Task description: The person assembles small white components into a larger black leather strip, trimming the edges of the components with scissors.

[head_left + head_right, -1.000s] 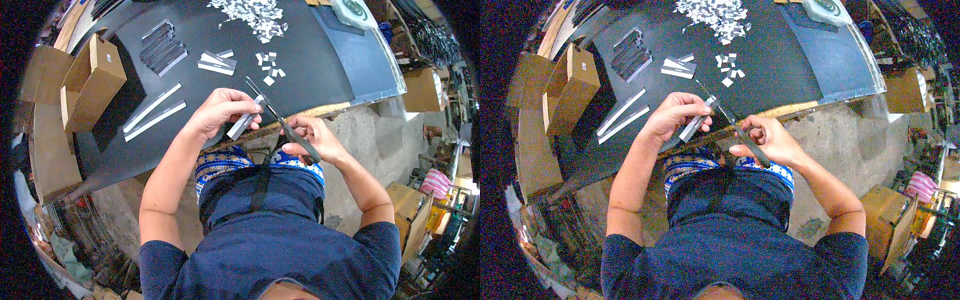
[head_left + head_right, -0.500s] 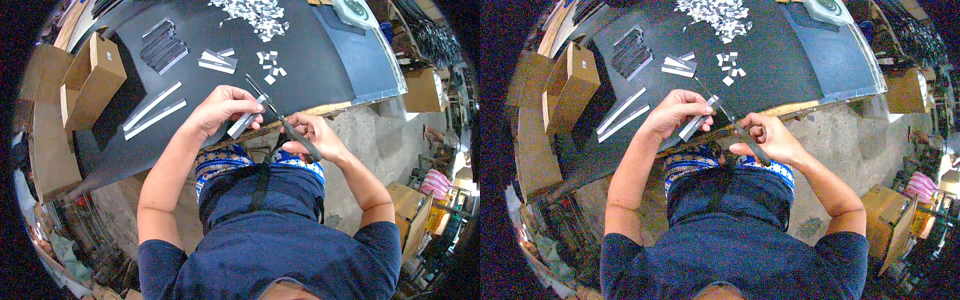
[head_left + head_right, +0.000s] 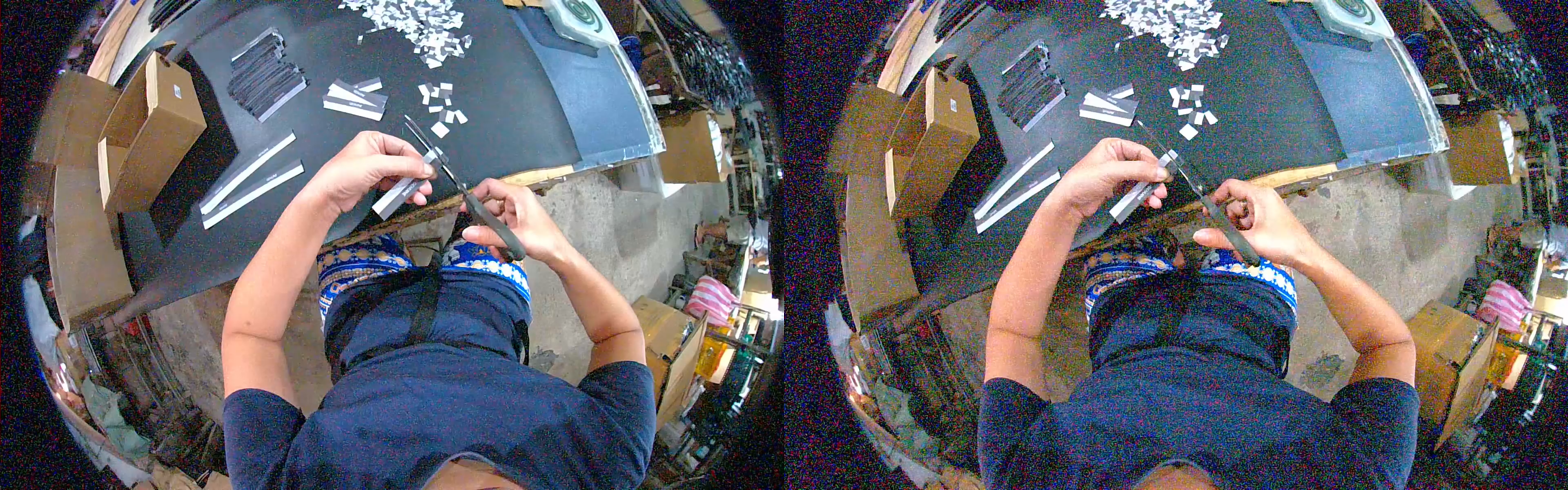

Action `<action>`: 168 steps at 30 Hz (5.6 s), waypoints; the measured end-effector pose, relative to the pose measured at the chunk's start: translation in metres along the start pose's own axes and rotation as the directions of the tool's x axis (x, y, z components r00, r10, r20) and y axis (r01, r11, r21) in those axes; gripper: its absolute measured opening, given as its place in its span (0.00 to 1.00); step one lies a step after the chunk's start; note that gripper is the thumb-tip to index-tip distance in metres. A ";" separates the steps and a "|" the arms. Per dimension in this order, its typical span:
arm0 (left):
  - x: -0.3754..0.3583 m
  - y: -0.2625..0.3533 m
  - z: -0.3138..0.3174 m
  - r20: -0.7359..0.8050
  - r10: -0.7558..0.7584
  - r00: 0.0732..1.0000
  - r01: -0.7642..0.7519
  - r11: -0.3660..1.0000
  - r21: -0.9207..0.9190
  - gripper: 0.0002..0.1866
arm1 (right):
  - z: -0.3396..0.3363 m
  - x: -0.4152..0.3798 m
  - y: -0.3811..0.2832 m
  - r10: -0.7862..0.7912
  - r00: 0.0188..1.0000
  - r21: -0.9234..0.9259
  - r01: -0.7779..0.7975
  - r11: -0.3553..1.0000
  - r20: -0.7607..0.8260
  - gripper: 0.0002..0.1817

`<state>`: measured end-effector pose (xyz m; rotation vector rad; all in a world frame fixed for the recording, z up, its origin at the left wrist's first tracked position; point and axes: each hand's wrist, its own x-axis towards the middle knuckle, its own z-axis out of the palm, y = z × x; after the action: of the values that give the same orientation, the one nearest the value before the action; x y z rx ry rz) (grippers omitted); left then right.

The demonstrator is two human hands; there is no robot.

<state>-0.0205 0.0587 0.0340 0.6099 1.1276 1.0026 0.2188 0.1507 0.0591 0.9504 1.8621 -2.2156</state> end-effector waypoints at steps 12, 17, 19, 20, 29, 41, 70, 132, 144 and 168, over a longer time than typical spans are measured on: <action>0.017 0.010 -0.001 0.037 -0.025 0.999 0.023 0.998 0.056 0.06 | -0.006 0.001 -0.003 -0.023 0.998 -0.007 0.023 1.000 -0.052 0.22; 0.023 0.007 -0.005 0.062 -0.044 0.997 0.042 0.998 0.036 0.07 | -0.010 0.007 0.009 -0.111 0.987 -0.093 0.101 0.991 -0.115 0.18; 0.022 0.007 -0.007 0.063 -0.045 0.997 0.041 0.997 0.061 0.08 | -0.014 0.010 0.010 -0.083 0.988 -0.097 0.070 0.993 -0.132 0.19; 0.021 0.007 -0.007 0.062 -0.045 0.997 0.040 0.996 0.084 0.09 | -0.018 0.011 0.010 -0.053 0.988 -0.101 0.038 0.994 -0.147 0.20; 0.002 -0.002 -0.001 -0.177 0.075 0.981 -0.069 0.997 0.040 0.10 | -0.088 0.033 -0.017 -0.555 0.702 -0.784 -0.008 0.621 -0.446 0.22; -0.001 -0.015 0.002 -0.466 0.248 0.849 -0.310 0.949 -0.059 0.08 | -0.069 0.049 -0.023 -0.813 0.558 -0.981 -0.009 0.194 -0.166 0.10; 0.011 -0.001 -0.074 -0.668 0.461 0.584 -0.452 0.868 0.204 0.10 | -0.008 0.082 -0.010 -0.388 0.892 -0.212 0.436 0.875 0.234 0.03; -0.108 -0.006 -0.120 -0.391 0.471 0.791 0.163 0.454 0.876 0.12 | -0.008 0.076 -0.038 -0.800 0.600 -0.837 0.452 0.308 0.030 0.13; -0.113 -0.016 -0.091 -0.393 0.561 0.728 0.150 0.429 0.891 0.09 | 0.039 0.082 -0.029 -0.819 0.556 -0.738 0.610 0.288 0.140 0.14; -0.033 -0.053 0.006 -0.253 0.823 0.509 -0.052 0.323 0.945 0.09 | 0.073 0.096 0.022 -0.647 0.694 0.102 0.703 0.704 -0.316 0.46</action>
<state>0.0000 0.0060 0.0064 1.5930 2.3701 1.1991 0.1225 0.1083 -0.0043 0.6447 2.4448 -2.8764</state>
